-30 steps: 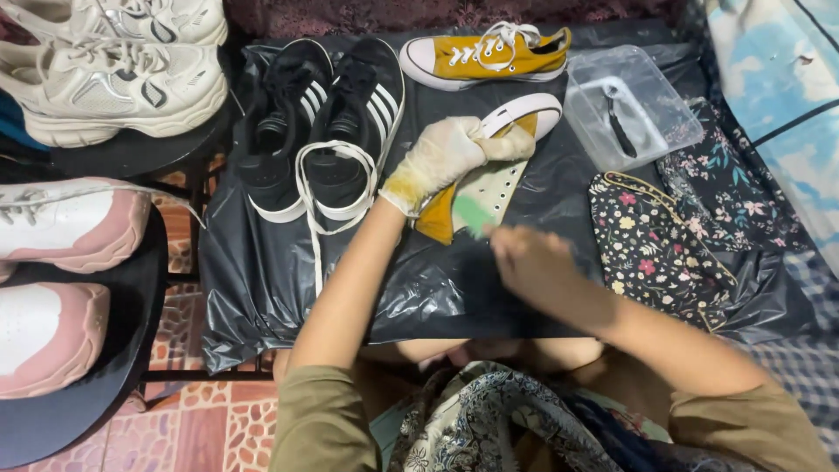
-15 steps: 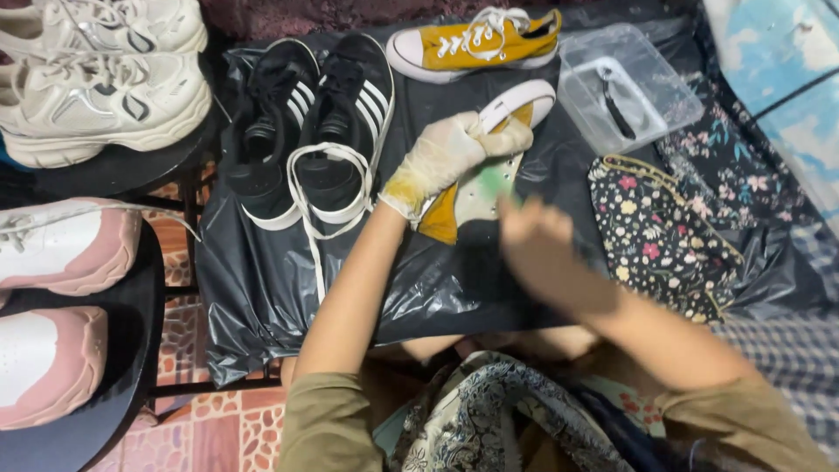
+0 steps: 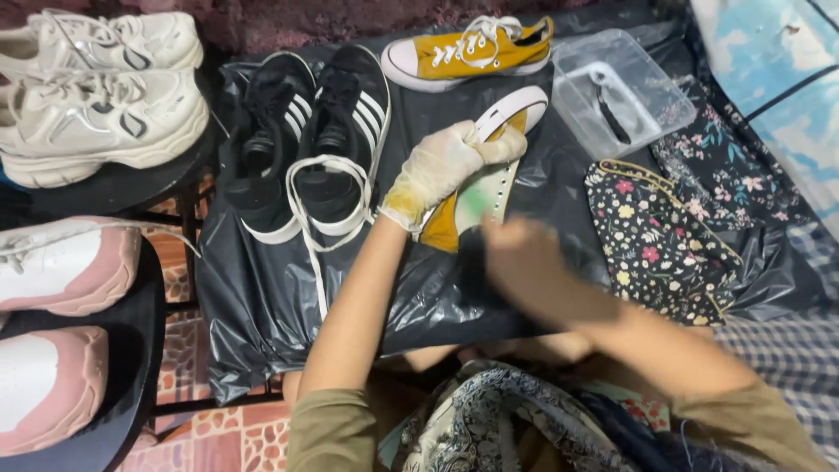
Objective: Using a small brush and cleaning solution to scrub the rubber soles and toe caps of sneakers to remove dirt.
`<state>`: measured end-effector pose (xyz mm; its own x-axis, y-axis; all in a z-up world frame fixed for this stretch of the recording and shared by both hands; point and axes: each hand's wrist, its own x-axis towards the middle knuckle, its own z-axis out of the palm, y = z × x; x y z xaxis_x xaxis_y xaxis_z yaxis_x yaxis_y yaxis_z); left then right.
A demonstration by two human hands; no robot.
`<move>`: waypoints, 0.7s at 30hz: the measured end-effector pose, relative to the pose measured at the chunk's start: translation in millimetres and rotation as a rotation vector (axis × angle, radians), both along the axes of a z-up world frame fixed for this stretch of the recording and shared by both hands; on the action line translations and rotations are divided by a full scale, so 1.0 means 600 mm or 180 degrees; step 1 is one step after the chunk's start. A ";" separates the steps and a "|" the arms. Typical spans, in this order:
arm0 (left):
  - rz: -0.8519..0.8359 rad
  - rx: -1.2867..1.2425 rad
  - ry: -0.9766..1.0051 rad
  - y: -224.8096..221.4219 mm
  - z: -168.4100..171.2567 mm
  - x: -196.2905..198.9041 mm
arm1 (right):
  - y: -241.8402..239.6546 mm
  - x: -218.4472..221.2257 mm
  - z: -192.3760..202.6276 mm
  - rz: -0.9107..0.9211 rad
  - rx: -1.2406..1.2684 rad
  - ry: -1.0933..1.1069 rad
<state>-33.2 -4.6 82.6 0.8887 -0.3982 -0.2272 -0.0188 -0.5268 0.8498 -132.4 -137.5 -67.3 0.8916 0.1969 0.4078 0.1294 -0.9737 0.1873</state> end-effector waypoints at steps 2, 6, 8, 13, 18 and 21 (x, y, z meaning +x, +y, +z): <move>0.0000 0.0002 -0.0002 0.004 -0.013 0.011 | 0.026 -0.031 0.030 -0.0082 0.0184 0.0813; 0.0005 0.0454 -0.0311 -0.005 -0.106 0.067 | -0.073 0.106 -0.102 -0.0768 -0.1119 -0.1954; 0.0004 0.0423 -0.0248 0.003 -0.059 0.037 | -0.043 0.060 -0.058 -0.0519 -0.1052 -0.1679; 0.0018 0.0133 -0.0032 0.009 -0.062 0.045 | 0.035 -0.037 0.018 0.0046 0.0020 0.1453; -0.0027 0.0003 -0.0082 0.016 -0.049 0.030 | -0.052 0.136 -0.084 -0.1028 0.0401 0.1109; -0.0003 0.0206 -0.0140 0.007 -0.087 0.058 | 0.068 -0.041 0.091 -0.0435 0.0423 0.2176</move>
<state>1.4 -0.4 30.6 0.8981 -0.3847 -0.2131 -0.0560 -0.5807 0.8122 -157.3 -96.7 -12.9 0.9695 0.0523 -0.2393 0.0504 -0.9986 -0.0139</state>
